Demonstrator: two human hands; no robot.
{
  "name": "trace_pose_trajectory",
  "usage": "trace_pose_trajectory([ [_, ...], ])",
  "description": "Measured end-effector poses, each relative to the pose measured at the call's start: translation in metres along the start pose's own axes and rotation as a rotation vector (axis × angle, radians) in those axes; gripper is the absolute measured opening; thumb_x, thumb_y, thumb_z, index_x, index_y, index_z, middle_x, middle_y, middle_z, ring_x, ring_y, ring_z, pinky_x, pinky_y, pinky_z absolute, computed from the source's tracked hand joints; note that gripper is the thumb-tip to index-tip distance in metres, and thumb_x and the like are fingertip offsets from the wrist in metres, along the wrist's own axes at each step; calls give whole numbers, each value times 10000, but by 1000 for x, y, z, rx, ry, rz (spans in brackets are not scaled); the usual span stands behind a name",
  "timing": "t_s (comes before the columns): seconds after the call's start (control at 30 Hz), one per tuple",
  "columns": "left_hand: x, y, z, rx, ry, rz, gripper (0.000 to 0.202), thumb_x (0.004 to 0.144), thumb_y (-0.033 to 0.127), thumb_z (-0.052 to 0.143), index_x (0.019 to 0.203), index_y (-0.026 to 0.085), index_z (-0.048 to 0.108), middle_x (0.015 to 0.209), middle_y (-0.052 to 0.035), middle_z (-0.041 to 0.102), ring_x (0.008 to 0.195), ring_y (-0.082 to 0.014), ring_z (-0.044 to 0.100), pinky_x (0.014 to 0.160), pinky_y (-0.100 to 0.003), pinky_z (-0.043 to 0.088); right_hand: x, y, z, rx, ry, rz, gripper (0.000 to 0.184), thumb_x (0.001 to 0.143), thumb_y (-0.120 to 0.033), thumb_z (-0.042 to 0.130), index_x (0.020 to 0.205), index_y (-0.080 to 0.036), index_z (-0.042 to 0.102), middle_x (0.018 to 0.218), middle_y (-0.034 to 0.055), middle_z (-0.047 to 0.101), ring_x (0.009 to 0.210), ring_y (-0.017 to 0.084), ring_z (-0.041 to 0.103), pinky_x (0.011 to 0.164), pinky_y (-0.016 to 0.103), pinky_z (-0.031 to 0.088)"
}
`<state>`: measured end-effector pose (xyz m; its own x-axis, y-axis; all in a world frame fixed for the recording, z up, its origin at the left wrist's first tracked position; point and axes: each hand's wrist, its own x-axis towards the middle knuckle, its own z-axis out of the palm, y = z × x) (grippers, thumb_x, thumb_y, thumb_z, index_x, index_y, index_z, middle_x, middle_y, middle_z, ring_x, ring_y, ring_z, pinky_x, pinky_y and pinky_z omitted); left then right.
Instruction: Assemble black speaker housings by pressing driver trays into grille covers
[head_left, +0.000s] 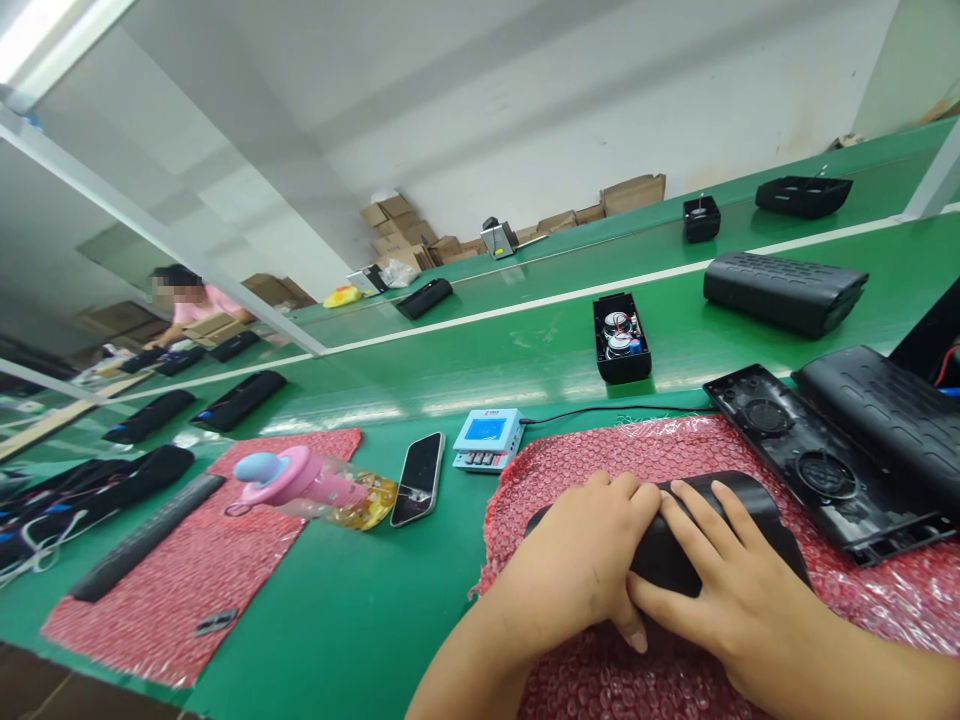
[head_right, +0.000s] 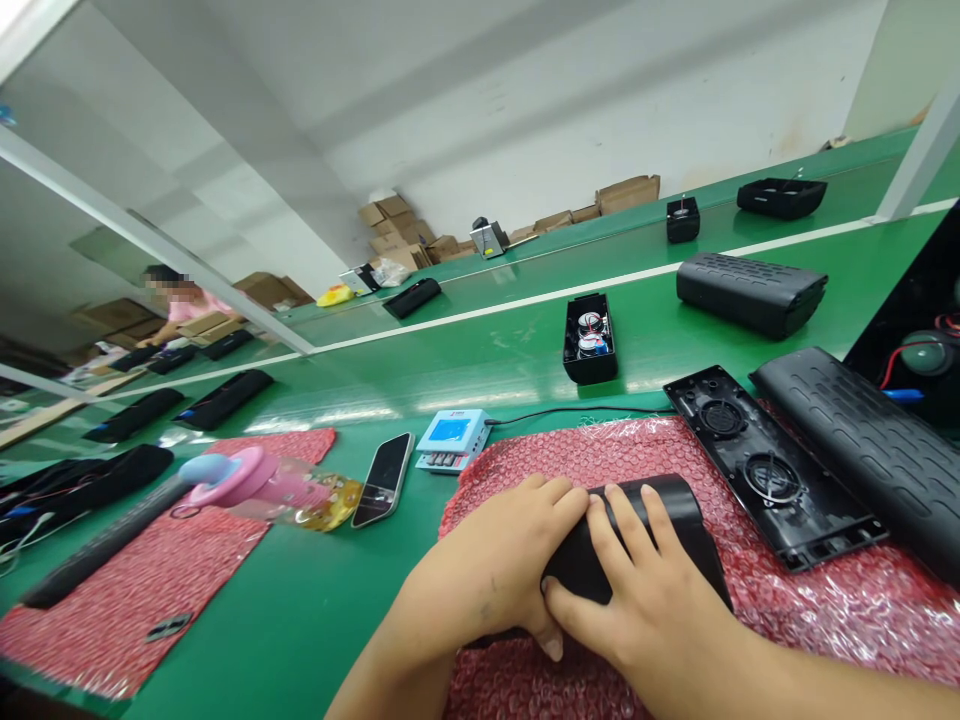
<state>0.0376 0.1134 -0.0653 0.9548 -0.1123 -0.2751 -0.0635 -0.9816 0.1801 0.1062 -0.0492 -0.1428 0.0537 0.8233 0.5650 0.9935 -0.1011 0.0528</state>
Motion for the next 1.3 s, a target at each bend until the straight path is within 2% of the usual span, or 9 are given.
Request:
trace_pose_trajectory([
  [0.17, 1, -1, -5, 4, -32, -5, 635, 478, 483, 803, 938, 170, 497, 924, -50, 558, 819, -243, 525, 672, -338, 435, 1, 5, -3, 40, 21, -25, 387, 841, -431, 510, 1220, -349, 503, 1185, 177, 559, 1134, 359, 480, 884, 567, 367],
  [0.27, 1, -1, -7, -10, -39, -18, 643, 469, 482, 807, 943, 171, 505, 922, -49, 555, 815, -244, 528, 670, -333, 430, 1, 8, -4, 76, 16, -32, 306, 837, -406, 512, 1130, -325, 553, 1172, 181, 566, 1129, 359, 487, 879, 573, 371],
  [0.43, 2, 0, -8, -10, -67, -38, 633, 466, 477, 811, 934, 168, 515, 918, -53, 557, 821, -251, 531, 681, -346, 435, 2, 8, -4, 105, 46, -31, 299, 824, -398, 520, 1103, -299, 562, 1153, 204, 571, 1113, 372, 498, 868, 596, 371],
  [0.63, 3, -2, -5, -34, -10, -10, 668, 445, 482, 818, 947, 163, 513, 926, -51, 558, 819, -248, 524, 694, -355, 441, 2, 10, -5, 111, 32, -54, 293, 847, -378, 480, 1116, -292, 556, 1145, 215, 570, 1115, 365, 504, 866, 601, 376],
  [0.83, 2, -2, -5, -41, -22, -10, 671, 452, 472, 819, 962, 167, 507, 939, -53, 557, 853, -261, 528, 710, -352, 435, 3, 10, -4, 112, 26, -50, 175, 843, -306, 472, 943, -212, 579, 1125, 255, 568, 1107, 402, 510, 857, 615, 391],
  [1.0, 2, -1, -5, -29, -13, -10, 655, 462, 471, 814, 951, 172, 496, 941, -48, 560, 831, -250, 530, 711, -359, 445, 3, 9, -5, 139, 34, -39, 157, 829, -294, 483, 913, -200, 576, 1127, 274, 560, 1097, 412, 514, 849, 623, 394],
  [1.13, 2, -2, -4, -18, -22, -7, 669, 453, 469, 818, 956, 169, 494, 941, -52, 562, 812, -241, 524, 705, -362, 455, -1, 11, -4, 148, -13, -48, 190, 760, -251, 550, 938, -190, 577, 1151, 259, 555, 1144, 416, 474, 886, 622, 371],
  [1.23, 2, -2, -3, -14, -18, 2, 692, 449, 490, 813, 971, 166, 494, 952, -59, 560, 826, -248, 518, 710, -369, 460, -5, 11, -3, 150, -44, -47, 155, 692, -183, 567, 843, -149, 568, 1227, 265, 506, 1207, 415, 408, 950, 605, 327],
  [1.3, 2, -2, -3, -11, -18, 3, 704, 446, 500, 810, 978, 164, 494, 955, -64, 560, 833, -253, 516, 715, -375, 461, -6, 11, -1, 149, -18, -44, 114, 680, -160, 572, 790, -140, 555, 1245, 270, 488, 1235, 416, 369, 973, 600, 300],
])
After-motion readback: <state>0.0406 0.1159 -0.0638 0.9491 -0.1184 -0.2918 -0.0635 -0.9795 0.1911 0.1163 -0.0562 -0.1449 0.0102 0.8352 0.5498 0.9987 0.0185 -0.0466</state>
